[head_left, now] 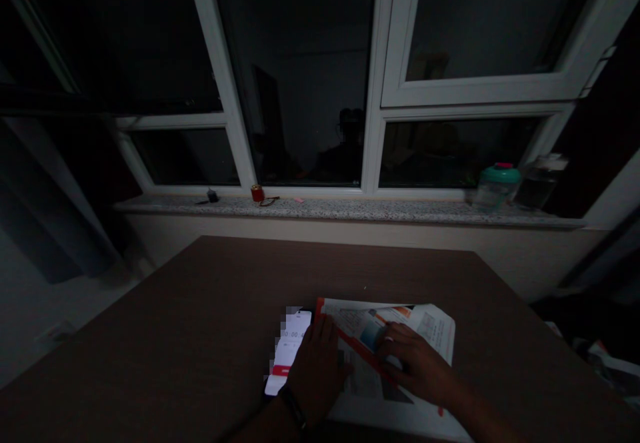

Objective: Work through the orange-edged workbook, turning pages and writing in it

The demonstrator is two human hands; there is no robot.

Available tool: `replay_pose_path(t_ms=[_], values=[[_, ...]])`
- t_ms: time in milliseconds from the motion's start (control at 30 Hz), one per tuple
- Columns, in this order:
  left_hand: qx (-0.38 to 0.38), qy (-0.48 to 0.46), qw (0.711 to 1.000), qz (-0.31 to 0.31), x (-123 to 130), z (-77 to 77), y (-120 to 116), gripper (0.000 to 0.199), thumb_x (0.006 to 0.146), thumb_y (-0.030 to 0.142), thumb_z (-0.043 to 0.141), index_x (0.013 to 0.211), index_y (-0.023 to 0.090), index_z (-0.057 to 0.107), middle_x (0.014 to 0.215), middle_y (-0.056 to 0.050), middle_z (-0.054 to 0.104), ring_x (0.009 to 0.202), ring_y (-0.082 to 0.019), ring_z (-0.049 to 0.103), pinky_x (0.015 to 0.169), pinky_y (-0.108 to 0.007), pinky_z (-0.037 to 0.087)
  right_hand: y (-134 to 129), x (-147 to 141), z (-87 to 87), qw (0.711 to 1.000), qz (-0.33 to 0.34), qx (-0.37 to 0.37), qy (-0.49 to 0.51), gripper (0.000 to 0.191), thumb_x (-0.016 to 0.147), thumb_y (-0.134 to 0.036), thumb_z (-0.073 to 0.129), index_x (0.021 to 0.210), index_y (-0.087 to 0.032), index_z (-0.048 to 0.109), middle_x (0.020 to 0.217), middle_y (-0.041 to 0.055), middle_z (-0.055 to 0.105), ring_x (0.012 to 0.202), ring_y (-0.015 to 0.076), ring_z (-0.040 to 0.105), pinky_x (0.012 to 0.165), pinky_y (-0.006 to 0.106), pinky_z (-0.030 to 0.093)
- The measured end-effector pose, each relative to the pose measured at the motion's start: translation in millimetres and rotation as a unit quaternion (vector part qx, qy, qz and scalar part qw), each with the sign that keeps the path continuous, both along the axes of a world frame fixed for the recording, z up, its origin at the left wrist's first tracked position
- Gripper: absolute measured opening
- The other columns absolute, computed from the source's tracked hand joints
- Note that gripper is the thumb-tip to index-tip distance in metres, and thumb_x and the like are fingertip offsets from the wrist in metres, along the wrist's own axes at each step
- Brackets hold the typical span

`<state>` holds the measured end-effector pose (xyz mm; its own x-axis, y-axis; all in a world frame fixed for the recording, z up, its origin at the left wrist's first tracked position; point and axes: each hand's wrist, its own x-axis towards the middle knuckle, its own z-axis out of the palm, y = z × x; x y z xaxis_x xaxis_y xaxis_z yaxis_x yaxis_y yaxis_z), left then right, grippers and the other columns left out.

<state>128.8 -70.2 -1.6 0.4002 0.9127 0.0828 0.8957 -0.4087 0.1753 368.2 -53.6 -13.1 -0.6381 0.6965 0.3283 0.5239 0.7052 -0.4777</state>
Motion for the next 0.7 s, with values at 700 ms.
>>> replay_pose_path(t_ms=[700], values=[[0.002, 0.018, 1.0, -0.004, -2.2, -8.4, 2.2, 0.063, 0.089, 0.037, 0.062, 0.14, 0.006, 0.044, 0.149, -0.02, 0.034, 0.139, -0.034, 0.028, 0.112, -0.049, 0.025, 0.0, 1.2, -1.2, 1.0, -0.008, 0.005, -0.002, 0.018, 0.084, -0.011, 0.055, 0.093, -0.024, 0.064, 0.096, 0.0036, 0.066, 0.095, 0.0201, 0.057, 0.085, 0.035, 0.044]])
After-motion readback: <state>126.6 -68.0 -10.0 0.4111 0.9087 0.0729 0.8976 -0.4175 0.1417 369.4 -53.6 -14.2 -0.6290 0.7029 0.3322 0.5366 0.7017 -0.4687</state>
